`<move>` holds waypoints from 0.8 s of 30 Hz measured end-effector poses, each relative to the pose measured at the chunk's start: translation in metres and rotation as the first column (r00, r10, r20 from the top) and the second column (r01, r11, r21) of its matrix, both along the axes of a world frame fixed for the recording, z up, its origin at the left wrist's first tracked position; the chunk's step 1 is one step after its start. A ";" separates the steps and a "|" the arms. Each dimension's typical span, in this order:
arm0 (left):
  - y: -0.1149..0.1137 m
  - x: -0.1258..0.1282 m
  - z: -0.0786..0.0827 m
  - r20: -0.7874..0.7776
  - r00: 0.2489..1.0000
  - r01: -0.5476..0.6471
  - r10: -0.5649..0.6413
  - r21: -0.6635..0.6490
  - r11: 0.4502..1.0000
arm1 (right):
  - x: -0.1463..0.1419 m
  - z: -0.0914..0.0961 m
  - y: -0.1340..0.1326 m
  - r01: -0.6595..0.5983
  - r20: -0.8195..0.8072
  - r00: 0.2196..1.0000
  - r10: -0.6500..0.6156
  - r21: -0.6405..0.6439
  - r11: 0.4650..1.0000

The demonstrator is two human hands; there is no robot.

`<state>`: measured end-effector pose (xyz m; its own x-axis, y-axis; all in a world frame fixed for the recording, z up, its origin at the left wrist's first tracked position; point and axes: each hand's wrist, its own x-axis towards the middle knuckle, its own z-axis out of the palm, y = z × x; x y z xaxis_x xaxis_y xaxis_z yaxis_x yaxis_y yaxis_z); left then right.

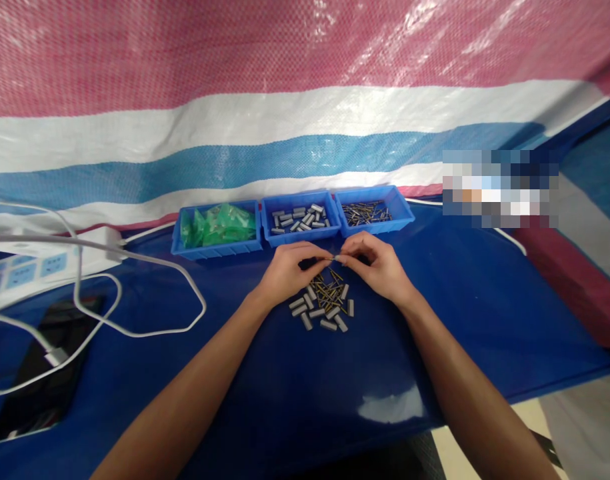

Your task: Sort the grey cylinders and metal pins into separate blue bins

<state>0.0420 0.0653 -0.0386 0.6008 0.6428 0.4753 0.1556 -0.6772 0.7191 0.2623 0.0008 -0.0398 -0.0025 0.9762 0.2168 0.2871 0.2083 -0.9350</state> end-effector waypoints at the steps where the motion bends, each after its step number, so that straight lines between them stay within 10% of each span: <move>1: 0.000 0.000 0.001 0.004 1.000 -0.009 0.009 -0.005 1.000 | -0.001 0.000 0.000 0.011 -0.037 0.999 -0.011 -0.007 1.000; 24: 0.001 0.001 0.002 -0.019 0.995 -0.094 0.094 -0.036 0.995 | -0.004 0.014 -0.002 -0.064 -0.408 0.912 -0.035 -0.224 0.972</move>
